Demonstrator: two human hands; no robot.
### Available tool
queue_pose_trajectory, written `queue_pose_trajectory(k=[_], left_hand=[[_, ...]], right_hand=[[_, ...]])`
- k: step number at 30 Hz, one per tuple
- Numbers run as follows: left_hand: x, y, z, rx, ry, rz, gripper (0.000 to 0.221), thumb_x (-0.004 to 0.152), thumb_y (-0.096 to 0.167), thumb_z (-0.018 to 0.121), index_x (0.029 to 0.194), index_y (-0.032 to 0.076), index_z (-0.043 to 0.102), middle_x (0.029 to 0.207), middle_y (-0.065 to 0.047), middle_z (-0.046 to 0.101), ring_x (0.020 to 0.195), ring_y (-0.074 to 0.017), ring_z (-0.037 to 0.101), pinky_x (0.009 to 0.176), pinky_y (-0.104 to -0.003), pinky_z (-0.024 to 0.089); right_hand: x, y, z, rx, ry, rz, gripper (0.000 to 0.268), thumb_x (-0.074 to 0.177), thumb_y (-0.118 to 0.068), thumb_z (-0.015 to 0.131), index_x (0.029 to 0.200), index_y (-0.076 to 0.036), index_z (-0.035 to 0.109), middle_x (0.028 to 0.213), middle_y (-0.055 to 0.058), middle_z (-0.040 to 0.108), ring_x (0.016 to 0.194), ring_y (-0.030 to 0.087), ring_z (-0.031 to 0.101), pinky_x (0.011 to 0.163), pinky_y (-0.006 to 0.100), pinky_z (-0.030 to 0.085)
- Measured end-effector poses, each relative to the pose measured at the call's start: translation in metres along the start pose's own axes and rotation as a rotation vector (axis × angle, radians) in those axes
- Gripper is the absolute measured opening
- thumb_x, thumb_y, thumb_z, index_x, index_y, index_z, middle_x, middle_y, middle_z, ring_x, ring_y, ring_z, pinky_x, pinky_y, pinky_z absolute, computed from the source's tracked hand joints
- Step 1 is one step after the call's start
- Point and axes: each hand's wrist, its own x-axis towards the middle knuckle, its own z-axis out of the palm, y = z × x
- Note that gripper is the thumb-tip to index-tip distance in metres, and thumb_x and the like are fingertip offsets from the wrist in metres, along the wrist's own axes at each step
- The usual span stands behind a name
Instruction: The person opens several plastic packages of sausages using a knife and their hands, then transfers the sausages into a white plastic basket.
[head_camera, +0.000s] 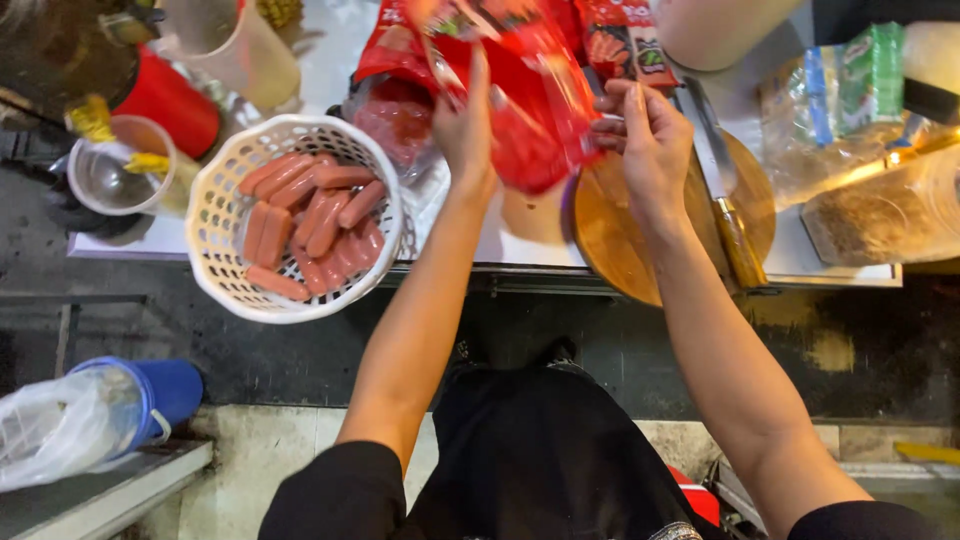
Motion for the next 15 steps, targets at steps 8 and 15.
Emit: queue_pose_trajectory(k=[8, 15], left_hand=[[-0.014, 0.017, 0.019, 0.462, 0.098, 0.096, 0.124, 0.072, 0.055, 0.087, 0.159, -0.004, 0.022, 0.156, -0.024, 0.033, 0.143, -0.0344, 0.038, 0.117, -0.047, 0.032], [-0.028, -0.024, 0.013, 0.563, 0.072, -0.005, 0.135, 0.062, 0.049, 0.094, 0.157, -0.005, 0.014, 0.158, -0.027, 0.030, 0.145, -0.0363, 0.036, 0.118, -0.046, 0.030]], right_hand=[[-0.019, 0.040, -0.064, -0.405, 0.045, 0.044, 0.036, 0.109, -0.024, 0.057, 0.134, 0.000, 0.066, 0.120, 0.011, 0.074, 0.102, 0.017, 0.070, 0.087, 0.029, 0.056], [-0.020, 0.057, -0.064, -0.734, -0.002, -0.075, 0.041, 0.101, -0.018, 0.066, 0.139, -0.002, 0.064, 0.131, 0.019, 0.069, 0.112, 0.024, 0.067, 0.091, 0.033, 0.055]])
